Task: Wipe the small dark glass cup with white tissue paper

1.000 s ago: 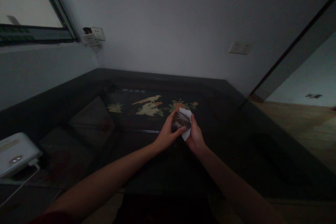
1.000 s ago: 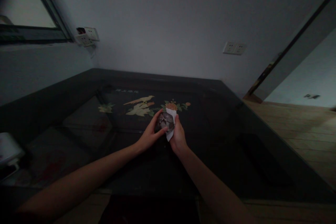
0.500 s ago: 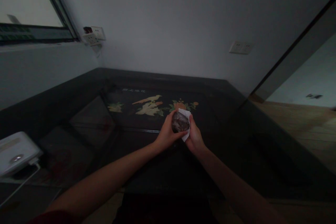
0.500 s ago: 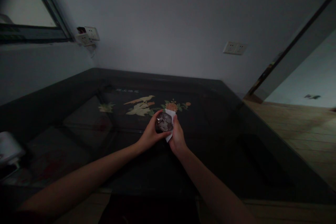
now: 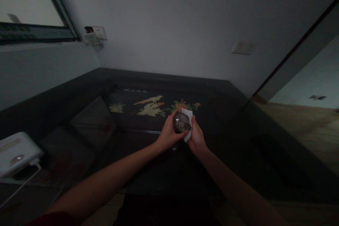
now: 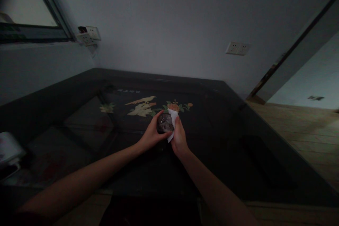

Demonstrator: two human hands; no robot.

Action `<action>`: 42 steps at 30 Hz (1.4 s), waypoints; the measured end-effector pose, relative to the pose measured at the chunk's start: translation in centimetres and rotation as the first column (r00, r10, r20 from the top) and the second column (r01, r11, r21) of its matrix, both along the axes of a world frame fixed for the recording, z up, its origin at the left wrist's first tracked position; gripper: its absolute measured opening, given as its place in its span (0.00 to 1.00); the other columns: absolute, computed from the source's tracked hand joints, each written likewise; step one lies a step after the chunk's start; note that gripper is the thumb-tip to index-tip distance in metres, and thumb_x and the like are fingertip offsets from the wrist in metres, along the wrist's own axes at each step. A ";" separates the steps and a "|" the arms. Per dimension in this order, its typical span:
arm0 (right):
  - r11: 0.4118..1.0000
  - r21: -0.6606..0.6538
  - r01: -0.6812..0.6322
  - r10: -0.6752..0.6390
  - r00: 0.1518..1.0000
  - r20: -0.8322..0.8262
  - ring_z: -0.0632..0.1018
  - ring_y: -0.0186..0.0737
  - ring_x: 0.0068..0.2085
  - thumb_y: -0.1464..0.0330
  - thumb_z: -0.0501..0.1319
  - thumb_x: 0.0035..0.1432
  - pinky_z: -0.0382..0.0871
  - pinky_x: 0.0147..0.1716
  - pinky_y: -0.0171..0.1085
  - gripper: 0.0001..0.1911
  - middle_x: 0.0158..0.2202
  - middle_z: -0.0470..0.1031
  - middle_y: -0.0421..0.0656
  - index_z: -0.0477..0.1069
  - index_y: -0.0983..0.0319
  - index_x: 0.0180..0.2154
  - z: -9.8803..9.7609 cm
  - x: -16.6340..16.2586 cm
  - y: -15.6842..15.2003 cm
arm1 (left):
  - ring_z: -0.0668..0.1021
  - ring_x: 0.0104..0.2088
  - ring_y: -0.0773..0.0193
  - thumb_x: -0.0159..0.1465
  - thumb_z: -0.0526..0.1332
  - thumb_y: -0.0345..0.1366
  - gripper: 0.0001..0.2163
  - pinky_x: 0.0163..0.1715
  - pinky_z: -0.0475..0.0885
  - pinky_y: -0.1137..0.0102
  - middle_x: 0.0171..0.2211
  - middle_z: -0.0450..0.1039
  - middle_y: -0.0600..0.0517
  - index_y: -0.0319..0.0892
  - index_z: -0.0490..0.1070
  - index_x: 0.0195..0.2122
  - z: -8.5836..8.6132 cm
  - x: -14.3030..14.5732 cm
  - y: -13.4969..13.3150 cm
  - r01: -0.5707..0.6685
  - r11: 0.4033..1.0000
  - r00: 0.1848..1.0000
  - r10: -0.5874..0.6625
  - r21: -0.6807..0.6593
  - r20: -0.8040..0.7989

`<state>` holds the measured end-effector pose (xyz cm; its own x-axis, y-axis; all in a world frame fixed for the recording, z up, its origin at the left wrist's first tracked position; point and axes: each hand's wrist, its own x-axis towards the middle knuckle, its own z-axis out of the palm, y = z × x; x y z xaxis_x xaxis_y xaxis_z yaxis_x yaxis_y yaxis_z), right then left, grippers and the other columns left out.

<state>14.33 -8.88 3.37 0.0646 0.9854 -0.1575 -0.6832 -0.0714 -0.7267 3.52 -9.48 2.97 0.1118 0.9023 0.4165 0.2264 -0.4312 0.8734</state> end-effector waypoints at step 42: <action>0.931 0.365 -0.012 -0.123 0.931 0.344 0.74 0.41 0.49 0.55 0.55 0.59 0.66 0.51 0.41 0.17 0.49 0.75 0.41 0.72 0.56 0.45 0.5 0.7 -0.8 | 0.67 0.58 0.51 0.50 0.70 0.40 0.35 0.58 0.60 0.55 0.56 0.63 0.43 0.44 0.58 0.57 -0.6 0.1 -0.2 0.021 0.998 0.989 -0.030 0.063 0.142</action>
<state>15.06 -9.63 3.91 0.1058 0.9635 0.2461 -0.3698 0.2678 -0.8897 3.57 -9.63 2.38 0.0694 0.8723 0.4840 0.0893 -0.4886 0.8679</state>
